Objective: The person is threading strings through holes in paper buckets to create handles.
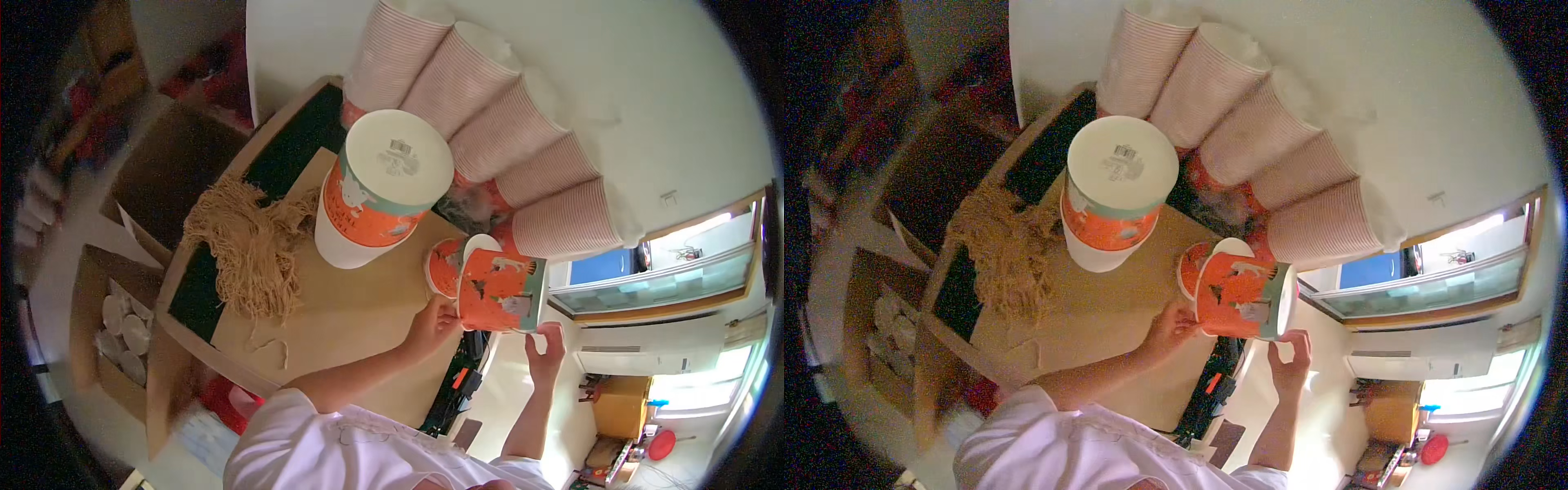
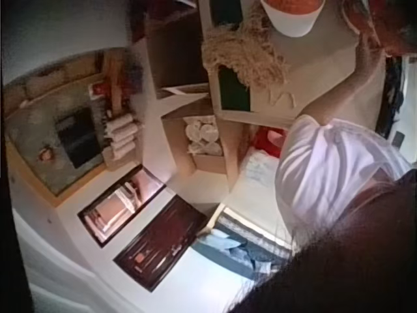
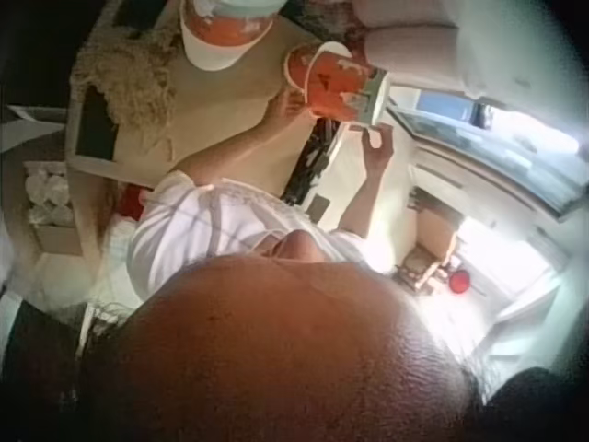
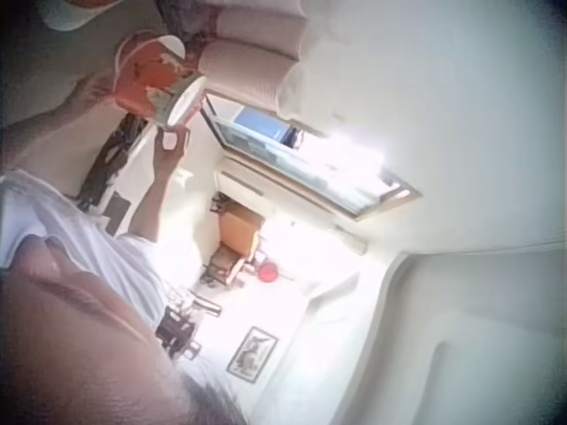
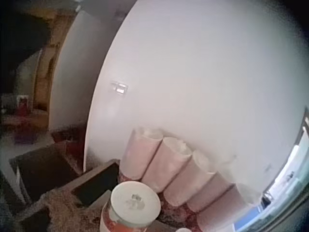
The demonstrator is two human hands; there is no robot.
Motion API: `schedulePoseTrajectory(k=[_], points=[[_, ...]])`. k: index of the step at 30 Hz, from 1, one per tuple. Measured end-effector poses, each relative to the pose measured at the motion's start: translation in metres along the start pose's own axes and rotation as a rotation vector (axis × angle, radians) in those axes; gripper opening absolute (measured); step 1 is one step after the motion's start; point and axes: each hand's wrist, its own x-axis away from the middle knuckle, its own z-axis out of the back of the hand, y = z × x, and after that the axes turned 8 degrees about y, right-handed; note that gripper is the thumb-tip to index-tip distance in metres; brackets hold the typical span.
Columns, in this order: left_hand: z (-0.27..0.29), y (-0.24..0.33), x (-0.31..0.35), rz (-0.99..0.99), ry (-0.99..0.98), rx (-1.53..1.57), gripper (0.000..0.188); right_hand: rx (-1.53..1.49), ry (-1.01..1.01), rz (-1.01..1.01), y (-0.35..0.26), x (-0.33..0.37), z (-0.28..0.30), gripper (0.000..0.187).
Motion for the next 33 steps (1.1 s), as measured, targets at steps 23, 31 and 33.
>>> schedulePoseTrajectory(k=[23, 31, 33], points=[[-0.058, -0.106, -0.077, 0.618, 0.007, 0.347, 0.021, 0.422, 0.057, 0.204, 0.036, -0.058, -0.053, 0.020], [-0.055, -0.125, -0.075, 0.639, 0.035, 0.352, 0.024, 0.417, 0.004, 0.185, 0.048, -0.064, -0.065, 0.019], [-0.053, -0.128, -0.076, 0.662, 0.062, 0.367, 0.021, 0.401, -0.009, 0.195, 0.052, -0.065, -0.067, 0.019]])
